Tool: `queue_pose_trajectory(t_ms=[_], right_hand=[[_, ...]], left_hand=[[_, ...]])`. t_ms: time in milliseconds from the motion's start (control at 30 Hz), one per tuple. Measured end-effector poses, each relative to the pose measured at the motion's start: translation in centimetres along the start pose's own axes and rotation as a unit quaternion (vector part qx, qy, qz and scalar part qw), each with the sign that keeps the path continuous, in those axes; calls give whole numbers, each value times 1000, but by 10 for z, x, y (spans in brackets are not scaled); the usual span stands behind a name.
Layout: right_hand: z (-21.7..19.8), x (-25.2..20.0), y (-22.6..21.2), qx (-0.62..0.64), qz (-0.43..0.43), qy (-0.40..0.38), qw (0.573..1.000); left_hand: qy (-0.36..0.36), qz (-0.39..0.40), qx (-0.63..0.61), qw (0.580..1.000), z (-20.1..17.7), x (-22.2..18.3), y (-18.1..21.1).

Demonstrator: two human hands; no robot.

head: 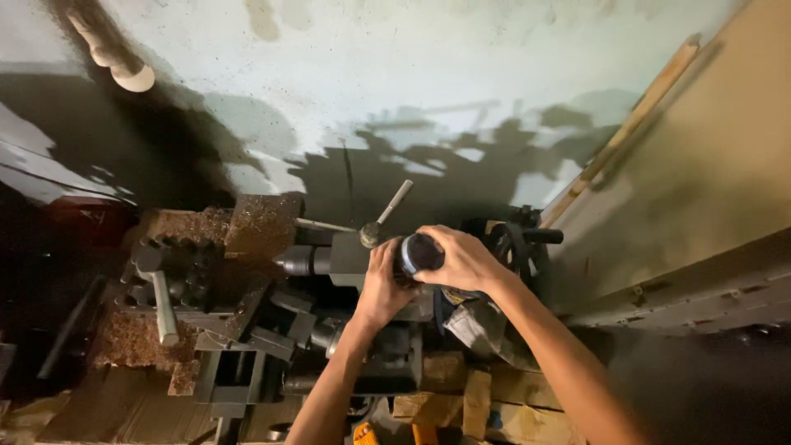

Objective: Repairing motorcycle components by machining parts on a lathe and assembling brake shoes with springs and a hammer

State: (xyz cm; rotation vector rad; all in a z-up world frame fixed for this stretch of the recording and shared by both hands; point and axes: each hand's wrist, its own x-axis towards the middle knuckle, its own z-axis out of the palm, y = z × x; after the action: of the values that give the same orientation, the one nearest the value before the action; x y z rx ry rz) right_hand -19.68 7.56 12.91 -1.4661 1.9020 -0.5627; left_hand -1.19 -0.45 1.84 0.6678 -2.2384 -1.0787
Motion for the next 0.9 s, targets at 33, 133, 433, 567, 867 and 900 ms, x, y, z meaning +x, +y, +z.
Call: queue_pose_trajectory(t_ms=[33,133,433,567,867,900], right_hand=[[-2,-1,-4,-1,0,0,1000],[-6,-4,-15,-4,0,-24,1000],[18,-9,-22,95,32,29,995],[29,-3,-30,58,17,80,995],[42,-18,-31,-133,-265,161,941],[42,-20,-28,-161,-344,185,906]], left_hand=[[1,1,0,1000,-4,0,5],[6,18,-10,1000,-16,0,19],[146,-168,-335,916,-27,-7,35],[241,-283,-397,839,-16,-2,58],[91,-585,-568,572,-38,-12,47],[41,-618,-568,542,-40,-13,45]])
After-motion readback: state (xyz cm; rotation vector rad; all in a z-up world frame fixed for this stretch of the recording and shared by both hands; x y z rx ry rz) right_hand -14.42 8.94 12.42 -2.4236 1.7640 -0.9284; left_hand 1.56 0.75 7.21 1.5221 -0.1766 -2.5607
